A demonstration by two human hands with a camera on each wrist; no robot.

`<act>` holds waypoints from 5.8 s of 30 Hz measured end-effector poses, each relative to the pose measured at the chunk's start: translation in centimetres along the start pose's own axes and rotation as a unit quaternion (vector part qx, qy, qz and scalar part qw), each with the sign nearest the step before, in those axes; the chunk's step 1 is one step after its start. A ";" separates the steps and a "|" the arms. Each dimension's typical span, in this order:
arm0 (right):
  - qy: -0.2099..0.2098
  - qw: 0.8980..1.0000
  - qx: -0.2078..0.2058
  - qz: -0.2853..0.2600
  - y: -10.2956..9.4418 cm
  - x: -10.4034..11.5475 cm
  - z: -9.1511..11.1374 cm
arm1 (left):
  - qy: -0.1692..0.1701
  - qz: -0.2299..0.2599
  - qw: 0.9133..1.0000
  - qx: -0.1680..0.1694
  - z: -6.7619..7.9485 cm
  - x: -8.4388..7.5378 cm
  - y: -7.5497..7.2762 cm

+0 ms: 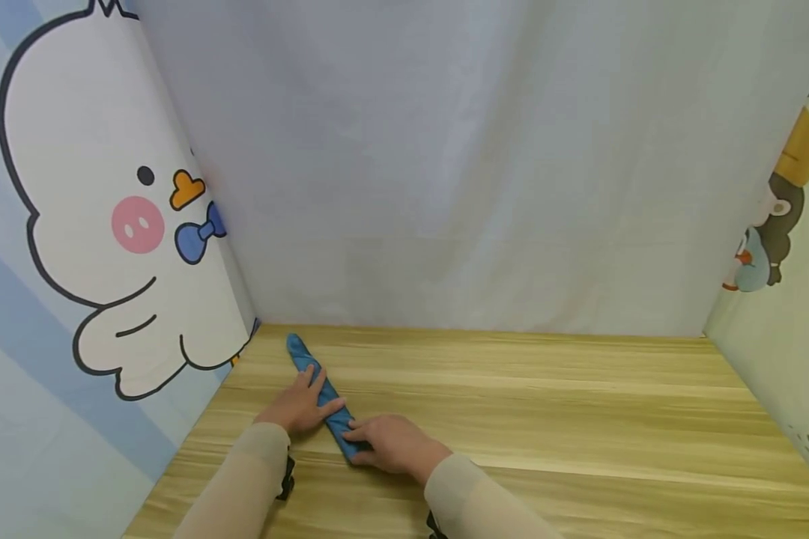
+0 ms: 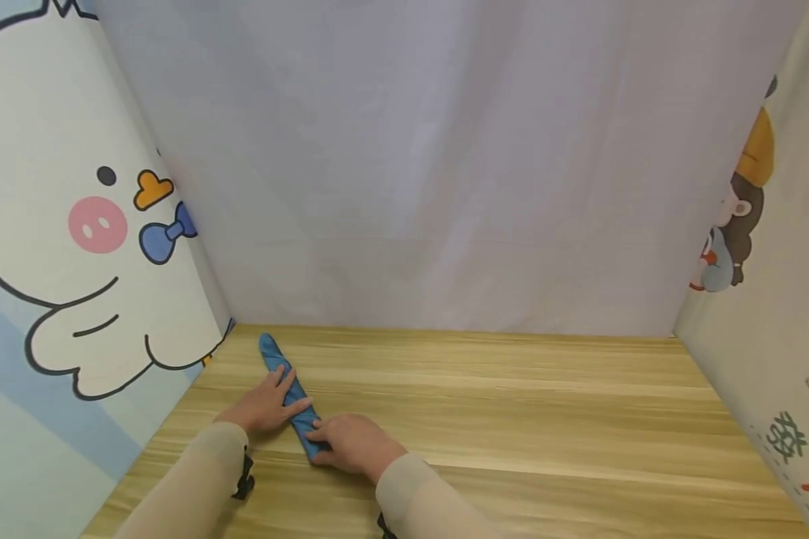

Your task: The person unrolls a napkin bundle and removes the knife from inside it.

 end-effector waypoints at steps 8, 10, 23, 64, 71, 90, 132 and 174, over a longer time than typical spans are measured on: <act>-0.021 1.000 -0.020 -0.008 0.0 -0.2 0.1 | 0.002 0.000 1.000 -0.011 0.6 -0.5 0.3; -0.025 0.999 -0.022 -0.006 0.0 -0.3 0.2 | 0.001 0.001 1.000 -0.009 0.5 -0.7 0.4; -0.048 0.998 -0.030 0.006 -0.1 -0.2 2.5 | 0.011 -0.032 0.999 -0.022 1.1 -2.3 1.5; -0.029 0.999 -0.027 -0.012 -1.6 -3.7 11.2 | 0.037 -0.039 0.999 0.007 -1.0 -12.4 3.4; -0.018 0.999 -0.038 -0.016 -2.1 -4.3 12.9 | 0.049 -0.045 0.998 0.018 -1.8 -14.4 3.5; 0.009 0.997 -0.047 -0.065 -2.5 -5.1 13.7 | 0.068 -0.018 0.998 0.001 -0.4 -14.2 1.2; 0.045 0.999 0.006 -0.029 -1.7 -5.6 13.4 | 0.113 -0.080 0.990 0.027 -2.4 -15.2 1.8; 0.144 0.989 0.026 -0.018 -2.9 -7.0 17.4 | 0.193 -0.198 0.958 0.077 -6.5 -22.8 3.0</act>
Point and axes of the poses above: each hand's wrist, its own z-axis away from the middle knuckle, its own y-axis out of the palm, x = y × z, the point moved 5 cm from there along -z, towards the middle knuckle, and after that the axes turned 7 degrees about y, right-handed, at the moved point
